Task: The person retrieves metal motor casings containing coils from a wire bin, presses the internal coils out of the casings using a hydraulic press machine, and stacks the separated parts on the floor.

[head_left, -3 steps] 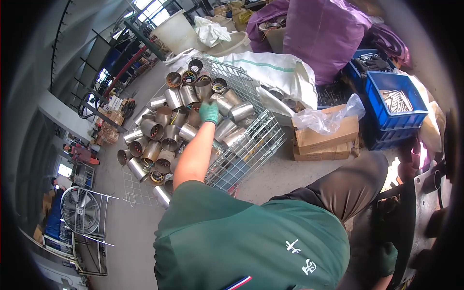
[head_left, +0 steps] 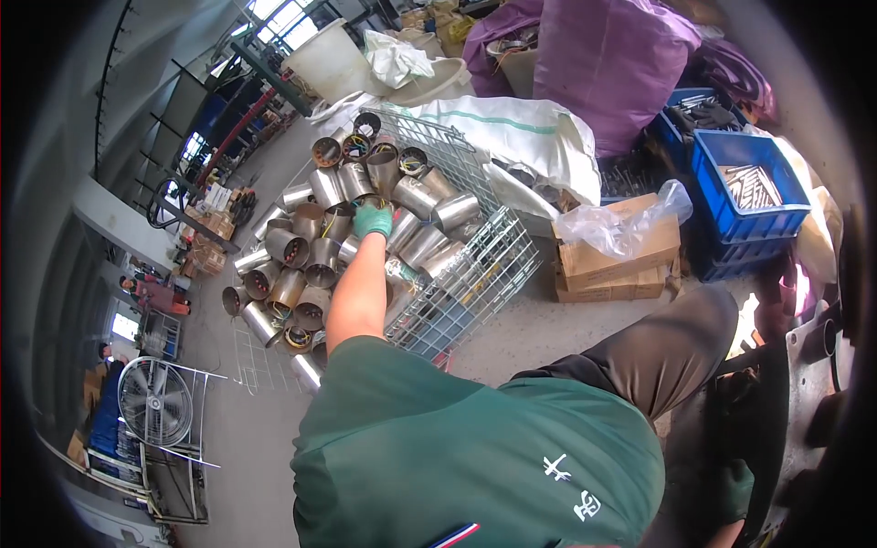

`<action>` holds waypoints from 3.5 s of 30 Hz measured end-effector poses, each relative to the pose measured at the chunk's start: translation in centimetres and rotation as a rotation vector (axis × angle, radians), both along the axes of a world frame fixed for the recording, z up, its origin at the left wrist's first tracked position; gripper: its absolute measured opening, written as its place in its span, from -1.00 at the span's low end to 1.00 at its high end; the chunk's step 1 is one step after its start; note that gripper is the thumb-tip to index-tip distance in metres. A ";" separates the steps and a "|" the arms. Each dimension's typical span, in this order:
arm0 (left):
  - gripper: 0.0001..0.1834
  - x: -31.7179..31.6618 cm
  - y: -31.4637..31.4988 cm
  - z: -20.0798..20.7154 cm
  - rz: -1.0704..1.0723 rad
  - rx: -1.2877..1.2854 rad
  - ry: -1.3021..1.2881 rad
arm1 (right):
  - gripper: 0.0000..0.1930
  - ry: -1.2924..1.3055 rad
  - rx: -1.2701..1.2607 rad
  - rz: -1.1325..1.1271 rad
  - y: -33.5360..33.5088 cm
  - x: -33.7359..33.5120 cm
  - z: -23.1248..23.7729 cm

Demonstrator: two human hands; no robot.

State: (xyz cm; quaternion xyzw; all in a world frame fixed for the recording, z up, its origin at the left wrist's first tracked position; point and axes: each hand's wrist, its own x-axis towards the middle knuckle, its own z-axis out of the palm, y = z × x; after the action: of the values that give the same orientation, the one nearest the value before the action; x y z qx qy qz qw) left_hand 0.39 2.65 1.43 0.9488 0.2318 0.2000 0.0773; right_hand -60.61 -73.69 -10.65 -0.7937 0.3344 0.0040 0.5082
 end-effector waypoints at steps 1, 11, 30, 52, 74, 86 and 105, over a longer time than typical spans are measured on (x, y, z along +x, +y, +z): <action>-0.49 0.1 0.7 -0.2 0.039 0.087 0.074 | -0.87 0.001 -0.035 0.011 -1.1 -1.1 -0.7; -0.35 -0.6 9.9 -2.0 0.265 0.047 0.520 | -0.83 -0.001 -0.076 0.019 -1.7 -3.1 -0.5; -0.72 -5.4 -3.0 -1.5 -0.431 0.696 0.019 | -0.56 -0.058 -0.262 0.136 -0.1 -4.2 1.9; -0.52 -37.0 -77.2 4.7 -1.443 -2.055 1.538 | -0.04 -0.603 -0.414 -0.456 3.8 0.8 16.1; -0.47 -50.8 -74.9 -4.1 -2.194 -1.792 1.258 | 0.21 -0.303 -1.079 -0.905 3.2 -9.0 8.4; -0.20 -50.6 -74.4 -2.6 -2.486 -1.318 0.694 | 0.20 -0.398 -1.105 -0.801 2.8 -7.2 8.1; -0.83 -48.9 -75.5 -2.9 -2.451 -1.640 0.706 | 0.15 -0.360 -1.097 -0.820 2.8 -6.9 6.9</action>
State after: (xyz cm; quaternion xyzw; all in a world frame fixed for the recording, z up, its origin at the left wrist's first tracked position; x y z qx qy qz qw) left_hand -48.53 -72.80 -1.45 0.2439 -0.6271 -0.3973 0.6240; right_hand -67.48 -70.89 -3.80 -0.7337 0.4710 -0.4879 0.0427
